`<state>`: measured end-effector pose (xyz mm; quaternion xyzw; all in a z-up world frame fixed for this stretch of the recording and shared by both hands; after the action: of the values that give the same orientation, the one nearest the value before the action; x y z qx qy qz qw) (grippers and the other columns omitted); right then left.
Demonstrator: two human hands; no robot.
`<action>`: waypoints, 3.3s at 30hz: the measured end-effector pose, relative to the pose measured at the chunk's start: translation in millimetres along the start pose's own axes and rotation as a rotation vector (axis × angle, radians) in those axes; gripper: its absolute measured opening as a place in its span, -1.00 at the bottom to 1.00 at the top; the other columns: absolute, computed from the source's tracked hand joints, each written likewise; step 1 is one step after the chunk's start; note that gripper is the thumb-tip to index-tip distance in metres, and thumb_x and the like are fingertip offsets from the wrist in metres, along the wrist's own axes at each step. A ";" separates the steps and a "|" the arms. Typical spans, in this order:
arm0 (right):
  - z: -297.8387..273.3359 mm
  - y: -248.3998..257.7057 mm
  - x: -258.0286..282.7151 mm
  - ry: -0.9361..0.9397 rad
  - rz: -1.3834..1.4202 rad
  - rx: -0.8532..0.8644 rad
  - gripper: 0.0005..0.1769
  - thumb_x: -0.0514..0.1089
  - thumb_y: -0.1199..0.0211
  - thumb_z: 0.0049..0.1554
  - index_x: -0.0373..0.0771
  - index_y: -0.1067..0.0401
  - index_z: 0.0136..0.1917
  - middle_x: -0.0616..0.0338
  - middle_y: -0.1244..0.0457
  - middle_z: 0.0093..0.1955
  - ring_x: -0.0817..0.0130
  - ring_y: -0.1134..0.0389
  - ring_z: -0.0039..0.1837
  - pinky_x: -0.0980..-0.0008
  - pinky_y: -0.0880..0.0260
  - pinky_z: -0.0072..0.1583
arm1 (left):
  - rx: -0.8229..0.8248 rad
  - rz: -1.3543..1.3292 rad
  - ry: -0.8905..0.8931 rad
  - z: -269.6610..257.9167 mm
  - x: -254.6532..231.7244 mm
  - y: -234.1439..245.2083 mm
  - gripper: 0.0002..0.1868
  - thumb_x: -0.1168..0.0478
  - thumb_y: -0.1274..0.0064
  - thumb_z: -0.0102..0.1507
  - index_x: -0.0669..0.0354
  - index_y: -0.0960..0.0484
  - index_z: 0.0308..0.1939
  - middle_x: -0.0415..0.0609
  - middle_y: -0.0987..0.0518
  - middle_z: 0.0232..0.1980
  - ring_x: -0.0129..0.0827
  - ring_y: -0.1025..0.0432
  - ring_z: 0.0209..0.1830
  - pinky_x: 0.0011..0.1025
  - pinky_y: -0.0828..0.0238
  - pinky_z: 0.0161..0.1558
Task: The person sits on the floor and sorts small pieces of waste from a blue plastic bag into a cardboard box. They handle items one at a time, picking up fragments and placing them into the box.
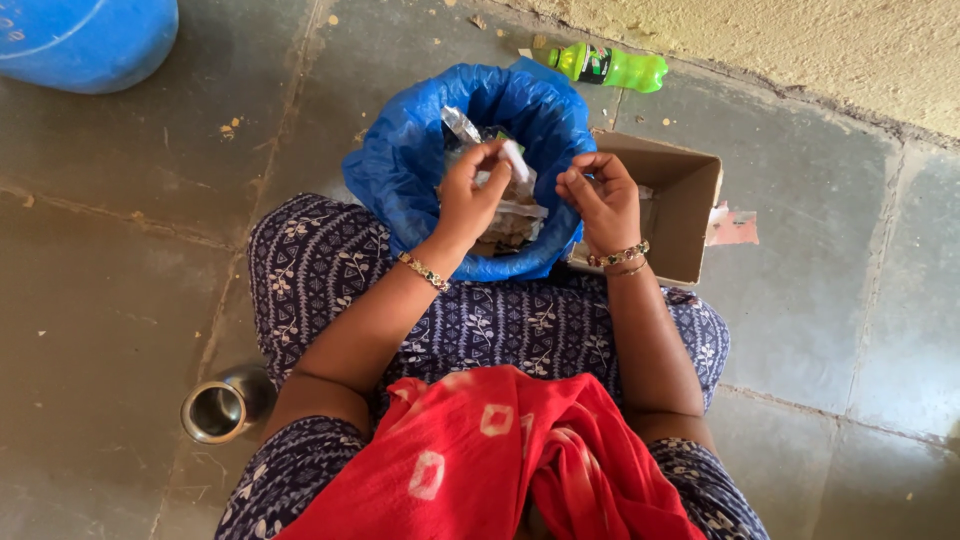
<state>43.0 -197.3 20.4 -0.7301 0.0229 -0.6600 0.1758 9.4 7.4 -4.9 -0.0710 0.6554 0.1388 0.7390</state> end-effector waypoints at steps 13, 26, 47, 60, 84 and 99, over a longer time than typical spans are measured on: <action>58.3 125.0 19.3 -0.169 -1.638 0.035 -0.77 -0.01 -0.32 0.18 -0.05 -0.61 0.08 -0.08 -0.41 0.01 -0.07 -0.44 0.03 0.02 -0.42 0.09 | -0.054 0.024 0.004 -3.6 -13.2 4.2 -0.59 0.02 -0.18 0.36 0.05 -0.53 0.23 -0.14 -0.53 0.26 -0.34 -0.38 0.26 -0.39 -0.39 0.16; 88.0 208.9 -111.2 -0.540 -1.649 0.416 -0.57 -0.37 -0.23 0.05 0.07 -0.68 0.05 -0.02 -0.40 0.20 0.01 -0.42 0.24 0.14 -0.39 0.31 | 0.060 -0.098 0.042 -3.9 -18.7 5.8 -0.66 0.03 -0.15 0.39 0.04 -0.55 0.17 -0.12 -0.52 0.27 -0.30 -0.37 0.30 -0.33 -0.36 0.22; 91.8 212.6 -136.1 -0.549 -1.632 0.583 -0.74 -0.27 -0.28 0.01 -0.16 -0.67 -0.02 -0.12 -0.42 0.08 -0.03 -0.44 0.18 0.14 -0.42 0.24 | 0.092 -0.134 -0.012 -3.3 -18.7 6.3 -0.74 0.08 -0.15 0.40 0.12 -0.57 0.08 -0.14 -0.58 0.15 -0.40 -0.40 0.19 -0.39 -0.38 0.26; 81.0 183.5 -73.2 -0.331 -1.554 0.165 -0.77 -0.14 -0.31 0.02 -0.10 -0.64 -0.03 -0.10 -0.42 0.04 -0.04 -0.45 0.12 0.17 -0.46 0.22 | 0.104 -0.176 0.006 -2.8 -20.6 6.3 -0.76 0.12 -0.15 0.40 0.15 -0.58 0.06 -0.13 -0.58 0.09 -0.43 -0.41 0.15 -0.41 -0.40 0.23; 93.1 197.9 -101.2 -0.394 -1.693 0.392 -0.72 -0.13 -0.28 0.06 -0.15 -0.64 0.05 -0.13 -0.42 0.06 -0.07 -0.44 0.12 0.09 -0.42 0.21 | 0.093 -0.155 0.001 -2.2 -16.1 5.0 -0.81 0.11 -0.15 0.38 0.13 -0.64 -0.03 -0.21 -0.59 -0.06 -0.54 -0.42 -0.02 -0.55 -0.40 -0.01; 16.1 105.8 17.4 0.117 -0.785 0.068 -0.77 -0.27 -0.38 0.15 -0.32 -0.54 0.10 0.17 -0.44 0.00 0.54 -0.42 0.02 0.50 -0.43 0.09 | 0.166 -0.016 -0.052 -1.4 -13.1 2.5 -0.82 0.10 -0.17 0.36 0.11 -0.63 -0.08 -0.20 -0.67 -0.06 -0.46 -0.48 0.04 -0.42 -0.42 0.13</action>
<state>82.0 -297.5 5.6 -0.6383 -0.2697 -0.7178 -0.0676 6.0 7.9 8.1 -0.0114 0.6447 0.0799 0.7601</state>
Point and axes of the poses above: each hand's wrist, its own z-axis towards the middle knuckle, its own y-axis out of the back of the hand, x = y × z, the point moved 1 cm from there along z, towards the middle knuckle
